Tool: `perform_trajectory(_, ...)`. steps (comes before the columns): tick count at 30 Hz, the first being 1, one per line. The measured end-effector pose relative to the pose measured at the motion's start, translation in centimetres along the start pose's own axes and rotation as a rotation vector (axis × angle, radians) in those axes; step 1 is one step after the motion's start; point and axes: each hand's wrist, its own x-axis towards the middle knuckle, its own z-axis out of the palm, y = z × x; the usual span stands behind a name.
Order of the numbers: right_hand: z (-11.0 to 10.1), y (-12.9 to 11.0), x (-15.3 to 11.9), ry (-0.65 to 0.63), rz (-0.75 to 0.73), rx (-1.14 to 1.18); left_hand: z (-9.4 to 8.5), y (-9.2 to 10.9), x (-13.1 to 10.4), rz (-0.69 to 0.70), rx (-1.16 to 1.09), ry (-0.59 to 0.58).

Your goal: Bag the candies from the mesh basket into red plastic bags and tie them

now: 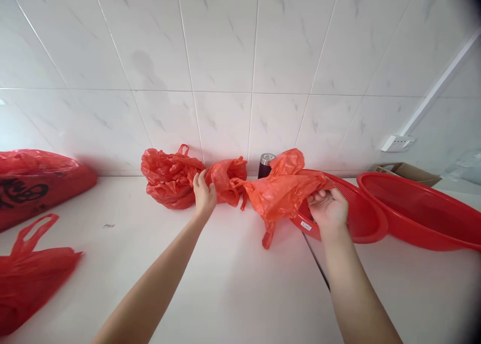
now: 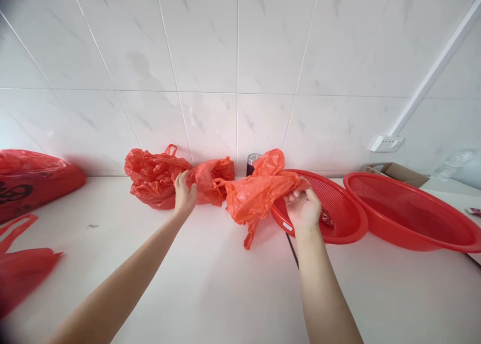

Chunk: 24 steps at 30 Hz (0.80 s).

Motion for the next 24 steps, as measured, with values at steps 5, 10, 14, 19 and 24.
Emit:
perform_trajectory(5, 1.2, 1.3, -1.5, -0.133, 0.103, 0.030, -1.6, 5.8, -6.4, 0.353, -0.069, -0.472)
perform_trajectory(10, 3.1, 2.2, -3.8, -0.382, 0.175, -0.286, -2.3, 6.4, -10.5, 0.035, -0.141, -0.734)
perform_trajectory(14, 1.9, 3.3, -5.3, -0.484, 0.042, -0.808, -6.1, 3.6, -12.2, -0.501, -0.521, -0.509)
perform_trajectory(19, -1.4, 8.3, -6.6, -0.639, -0.162, -1.460, -12.2, 0.5, -15.8, -0.907, -0.660, -0.179)
perform_trajectory(24, -2.5, 13.6, -7.0, -0.690, -0.051, -1.588, -15.3, 0.0, -18.1, -0.960, -0.514, -0.029)
